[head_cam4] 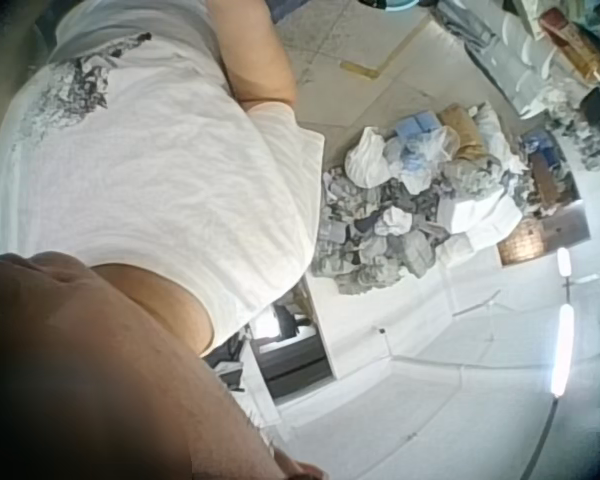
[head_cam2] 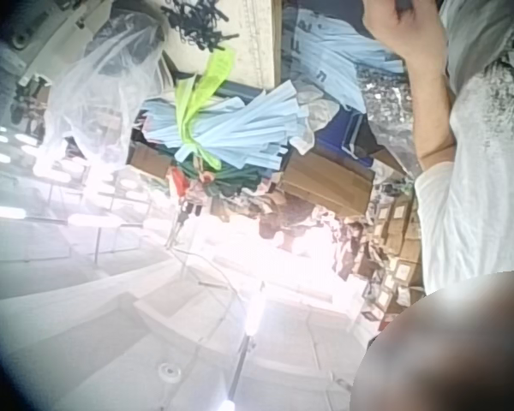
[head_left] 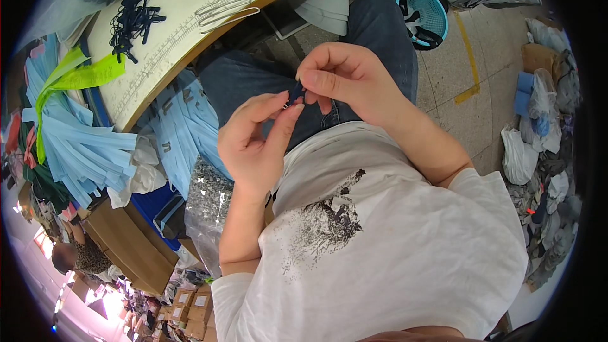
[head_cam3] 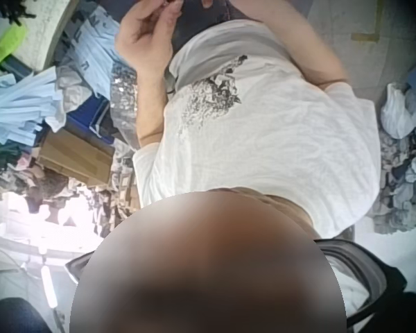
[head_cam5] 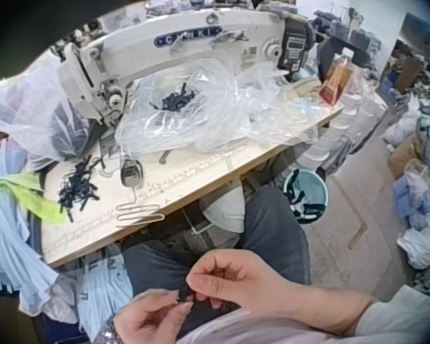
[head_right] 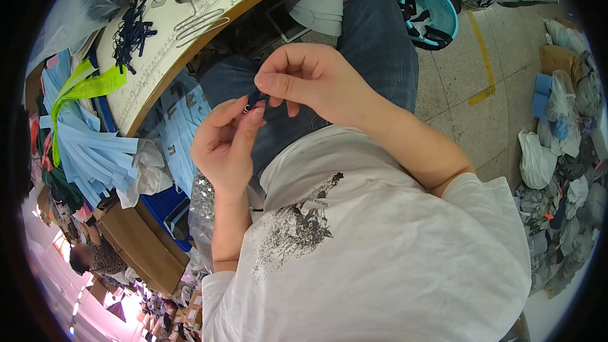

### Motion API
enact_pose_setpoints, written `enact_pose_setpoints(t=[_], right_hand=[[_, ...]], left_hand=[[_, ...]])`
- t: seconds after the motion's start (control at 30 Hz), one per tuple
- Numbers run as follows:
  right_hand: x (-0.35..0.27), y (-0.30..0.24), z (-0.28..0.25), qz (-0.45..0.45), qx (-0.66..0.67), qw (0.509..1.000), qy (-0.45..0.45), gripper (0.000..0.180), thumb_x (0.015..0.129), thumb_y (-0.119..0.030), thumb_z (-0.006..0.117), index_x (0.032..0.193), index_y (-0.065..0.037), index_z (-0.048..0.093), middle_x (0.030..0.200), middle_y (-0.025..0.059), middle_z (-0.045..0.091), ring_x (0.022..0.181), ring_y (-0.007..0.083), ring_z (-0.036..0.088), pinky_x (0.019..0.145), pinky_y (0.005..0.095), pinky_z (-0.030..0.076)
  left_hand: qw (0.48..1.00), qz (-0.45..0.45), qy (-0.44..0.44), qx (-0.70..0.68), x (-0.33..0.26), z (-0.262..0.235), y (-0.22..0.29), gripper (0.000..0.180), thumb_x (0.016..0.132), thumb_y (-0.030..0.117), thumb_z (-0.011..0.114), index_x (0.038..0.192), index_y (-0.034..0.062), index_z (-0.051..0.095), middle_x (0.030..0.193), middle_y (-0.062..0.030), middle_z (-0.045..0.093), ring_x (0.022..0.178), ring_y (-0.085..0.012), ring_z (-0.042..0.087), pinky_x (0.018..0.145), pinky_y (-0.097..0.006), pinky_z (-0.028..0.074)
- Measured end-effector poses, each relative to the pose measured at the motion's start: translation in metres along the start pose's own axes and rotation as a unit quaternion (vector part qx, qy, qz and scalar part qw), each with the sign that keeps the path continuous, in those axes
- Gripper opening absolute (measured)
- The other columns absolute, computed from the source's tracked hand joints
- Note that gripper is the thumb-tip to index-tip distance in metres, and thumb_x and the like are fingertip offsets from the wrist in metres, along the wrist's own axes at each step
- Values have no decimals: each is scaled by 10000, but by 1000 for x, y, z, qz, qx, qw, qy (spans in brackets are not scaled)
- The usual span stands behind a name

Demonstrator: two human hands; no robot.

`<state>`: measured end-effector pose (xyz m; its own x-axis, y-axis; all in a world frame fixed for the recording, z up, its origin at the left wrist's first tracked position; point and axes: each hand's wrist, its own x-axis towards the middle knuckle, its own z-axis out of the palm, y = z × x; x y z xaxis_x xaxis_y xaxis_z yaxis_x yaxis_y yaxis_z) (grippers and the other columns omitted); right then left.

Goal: Assembling small metal hardware components by hand at a workbench.

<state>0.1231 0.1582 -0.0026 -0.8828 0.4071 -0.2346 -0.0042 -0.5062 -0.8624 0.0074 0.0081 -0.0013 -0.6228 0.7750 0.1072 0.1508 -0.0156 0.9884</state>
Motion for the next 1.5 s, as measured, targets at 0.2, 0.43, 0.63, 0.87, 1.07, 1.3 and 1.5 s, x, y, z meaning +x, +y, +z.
enact_pose_setpoints(t=[0.2,0.43,0.63,0.87,1.07,1.3,1.5], right_hand=[[3,0,-3,65,129,989,6,186,945,-209,572,947,-27,609,807,17,615,689,82,605,526,222,469],[7,8,-2,46,120,991,32,211,951,-220,564,993,-15,588,833,28,607,702,88,606,535,222,482],[10,1,4,55,118,992,3,203,956,-224,560,990,-24,567,859,39,603,716,98,604,551,228,496],[31,-66,20,-179,-80,980,29,187,951,-221,572,968,-34,574,792,3,595,694,74,581,591,217,475],[78,-173,16,-429,-371,806,172,191,928,-155,580,1049,-17,635,851,37,646,676,77,567,598,208,465],[1,-182,28,-562,-85,820,66,215,918,-116,570,1074,29,595,1001,125,622,728,255,623,646,315,506],[-19,-190,-29,-498,-69,864,21,217,910,-115,584,1071,29,599,1006,138,627,746,267,630,656,331,514]], left_hand=[[991,-43,1,-124,0,1,0,211,800,-138,646,994,-62,613,994,-165,645,857,-193,661,724,-258,545],[969,-40,-15,-244,3,3,0,195,809,-161,609,980,-70,594,974,-194,630,877,-229,659,733,-325,585],[938,-28,-55,-342,8,-3,-4,222,802,-162,607,1000,-64,588,952,-214,623,850,-257,655,724,-354,591],[962,-28,-19,-271,9,-5,2,301,857,-80,602,1149,-16,563,913,-187,660,802,-209,653,705,-314,567],[978,-42,13,-206,6,-19,7,271,903,5,591,1171,-12,555,885,-145,667,714,-144,610,664,-243,502],[937,305,124,119,24,-99,101,245,912,112,583,1121,-15,578,814,-138,630,642,-191,562,570,-279,462],[885,447,-27,127,33,-166,191,424,891,440,580,1058,54,637,973,-74,600,835,-192,501,716,-362,394]])
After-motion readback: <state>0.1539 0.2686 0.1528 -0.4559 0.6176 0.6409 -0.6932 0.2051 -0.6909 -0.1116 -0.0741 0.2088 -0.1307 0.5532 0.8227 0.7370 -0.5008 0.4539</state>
